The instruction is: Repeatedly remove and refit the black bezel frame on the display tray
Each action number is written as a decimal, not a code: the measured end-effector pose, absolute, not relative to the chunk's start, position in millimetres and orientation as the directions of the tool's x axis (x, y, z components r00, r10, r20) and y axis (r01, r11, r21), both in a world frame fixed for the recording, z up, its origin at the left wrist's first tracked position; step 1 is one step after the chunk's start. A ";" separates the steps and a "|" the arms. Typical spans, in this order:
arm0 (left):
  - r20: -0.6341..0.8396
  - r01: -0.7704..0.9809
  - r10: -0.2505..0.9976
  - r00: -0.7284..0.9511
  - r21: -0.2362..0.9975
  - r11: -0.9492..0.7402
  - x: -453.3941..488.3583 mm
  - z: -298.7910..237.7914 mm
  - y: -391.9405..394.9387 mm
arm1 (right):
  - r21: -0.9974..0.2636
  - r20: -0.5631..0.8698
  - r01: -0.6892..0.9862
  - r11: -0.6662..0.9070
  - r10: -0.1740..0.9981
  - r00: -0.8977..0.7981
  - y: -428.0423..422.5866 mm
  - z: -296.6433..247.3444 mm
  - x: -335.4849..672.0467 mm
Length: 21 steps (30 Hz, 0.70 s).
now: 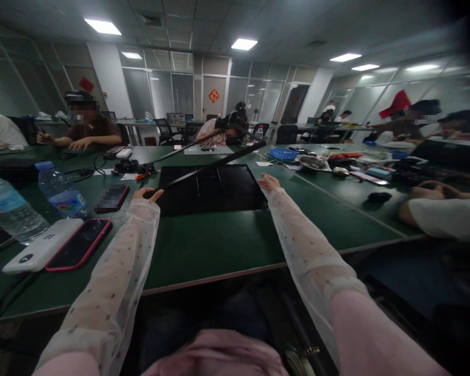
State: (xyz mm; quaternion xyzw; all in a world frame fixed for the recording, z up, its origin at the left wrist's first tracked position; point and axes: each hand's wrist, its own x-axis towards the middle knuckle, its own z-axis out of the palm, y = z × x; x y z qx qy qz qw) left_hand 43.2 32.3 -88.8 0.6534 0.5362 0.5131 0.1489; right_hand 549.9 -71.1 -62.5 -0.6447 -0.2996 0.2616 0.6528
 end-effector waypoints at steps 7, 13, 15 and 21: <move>0.711 0.649 0.680 0.178 0.434 -0.624 52.5 -83.8 32.6 | -0.978 0.115 -0.095 0.188 0.852 0.511 -96.7 -42.8 550.0; 0.712 0.679 0.657 0.249 0.355 -0.643 63.8 -96.6 34.1 | -0.912 0.337 0.410 0.026 0.618 0.711 -78.8 -84.3 540.1; 0.680 0.681 0.681 0.273 0.364 -0.636 65.0 -101.2 32.1 | -0.836 0.464 0.548 0.014 0.551 0.694 -78.4 -94.8 534.8; 0.494 0.706 0.800 0.341 0.427 -0.565 66.6 -109.0 28.2 | -0.751 0.431 0.624 -0.215 0.557 0.710 -88.5 -105.1 525.1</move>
